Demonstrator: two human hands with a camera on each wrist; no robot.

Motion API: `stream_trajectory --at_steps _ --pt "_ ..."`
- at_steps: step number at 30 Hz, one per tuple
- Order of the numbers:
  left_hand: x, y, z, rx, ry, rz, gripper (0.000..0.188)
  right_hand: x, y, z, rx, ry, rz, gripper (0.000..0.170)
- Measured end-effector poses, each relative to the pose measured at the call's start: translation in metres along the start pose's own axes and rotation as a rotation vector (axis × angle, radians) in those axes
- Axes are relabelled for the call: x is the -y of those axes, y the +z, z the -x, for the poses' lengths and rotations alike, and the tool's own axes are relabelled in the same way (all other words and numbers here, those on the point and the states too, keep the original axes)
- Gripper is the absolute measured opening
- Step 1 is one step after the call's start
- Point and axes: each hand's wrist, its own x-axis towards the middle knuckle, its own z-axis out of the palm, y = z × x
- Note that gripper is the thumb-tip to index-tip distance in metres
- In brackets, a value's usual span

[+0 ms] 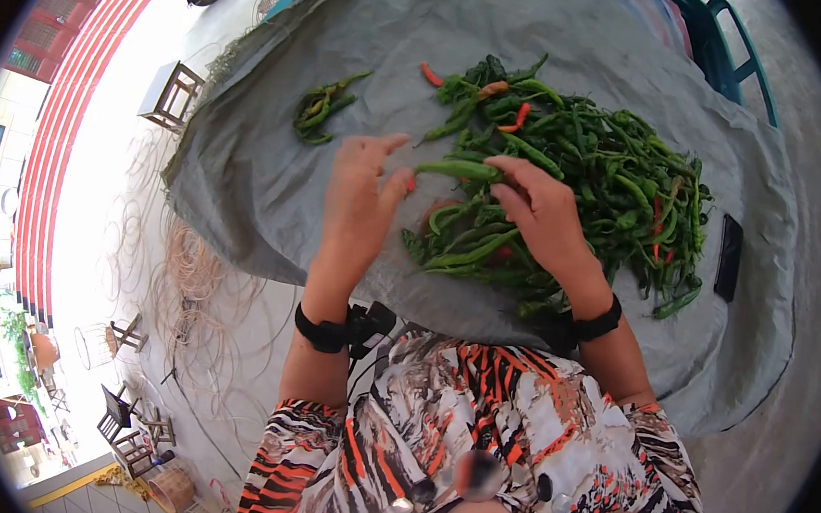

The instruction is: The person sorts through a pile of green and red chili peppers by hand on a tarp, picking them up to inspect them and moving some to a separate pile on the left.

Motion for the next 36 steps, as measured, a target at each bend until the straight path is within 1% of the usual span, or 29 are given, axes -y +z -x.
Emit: stream_trajectory --at_steps 2,3,5,6,8,9,11,12,13,14,16,17,19,20,22,23,26,28,29,32,33,35,36 --pt "0.026 0.002 0.003 -0.094 -0.170 -0.090 0.037 0.004 -0.004 -0.008 -0.142 0.089 -0.137 0.037" --pt "0.033 0.008 0.007 -0.041 -0.161 -0.146 0.037 0.005 -0.005 -0.010 -0.214 0.130 -0.203 0.035" --pt "0.046 0.019 0.014 0.068 -0.146 -0.258 0.039 0.001 -0.001 -0.013 -0.345 -0.023 0.126 0.032" --pt "0.050 0.026 0.017 0.071 -0.103 -0.301 0.037 -0.001 0.001 -0.013 -0.407 -0.098 0.292 0.031" --pt "0.054 0.042 0.021 0.075 -0.018 -0.386 0.034 -0.005 0.003 -0.006 -0.140 -0.051 0.224 0.031" --pt "0.057 0.044 0.021 0.107 -0.036 -0.391 0.034 -0.006 0.004 -0.001 -0.007 -0.026 0.191 0.030" --pt "0.061 0.048 0.020 0.174 -0.072 -0.401 0.034 -0.004 0.010 0.006 0.066 -0.115 0.299 0.031" --pt "0.060 0.048 0.019 0.175 -0.102 -0.343 0.034 -0.004 0.014 0.008 0.102 -0.160 0.352 0.031" --pt "0.059 0.046 0.017 0.178 -0.132 -0.284 0.035 -0.008 0.019 0.009 0.083 -0.184 0.374 0.033" --pt "0.058 0.044 0.016 0.179 -0.163 -0.228 0.036 -0.006 0.020 0.011 0.098 -0.165 0.421 0.033" --pt "0.046 0.041 0.008 0.060 -0.155 -0.067 0.036 -0.003 0.023 0.013 0.126 -0.134 0.513 0.034" --pt "0.038 0.041 0.005 -0.004 -0.148 0.013 0.037 -0.004 0.023 0.014 0.131 -0.152 0.516 0.034" --pt "0.022 0.039 0.004 0.036 -0.174 0.007 0.037 -0.005 0.022 0.013 0.143 -0.178 0.521 0.035" --pt "0.017 0.038 0.006 0.059 -0.188 0.007 0.038 -0.005 0.020 0.013 0.149 -0.178 0.498 0.035" --pt "0.022 0.044 0.017 0.252 -0.152 0.123 0.038 -0.007 0.016 0.014 0.161 -0.183 0.454 0.035" --pt "0.024 0.046 0.023 0.347 -0.133 0.180 0.039 -0.006 0.013 0.015 0.127 -0.161 0.401 0.033" --pt "0.024 0.054 0.033 0.334 0.000 -0.012 0.034 -0.001 0.001 0.016 0.021 -0.103 0.240 0.030" --pt "0.022 0.056 0.036 0.334 -0.036 -0.033 0.030 0.006 -0.007 0.015 -0.059 -0.075 0.136 0.028" --pt "0.021 0.057 0.037 0.333 -0.053 -0.042 0.028 0.010 -0.011 0.014 -0.072 -0.017 0.061 0.027" --pt "0.025 0.061 0.037 0.314 -0.073 0.056 0.025 0.020 -0.022 0.012 -0.117 0.164 -0.162 0.027" --pt "0.024 0.060 0.036 0.307 -0.093 0.100 0.024 0.015 -0.021 0.010 -0.139 0.149 -0.244 0.022" --pt "0.022 0.053 0.034 0.293 -0.134 0.188 0.024 0.011 -0.025 0.008 -0.120 0.206 -0.432 0.019" --pt "0.019 0.048 0.033 0.271 -0.125 0.187 0.023 0.009 -0.027 0.007 -0.108 0.232 -0.527 0.017"
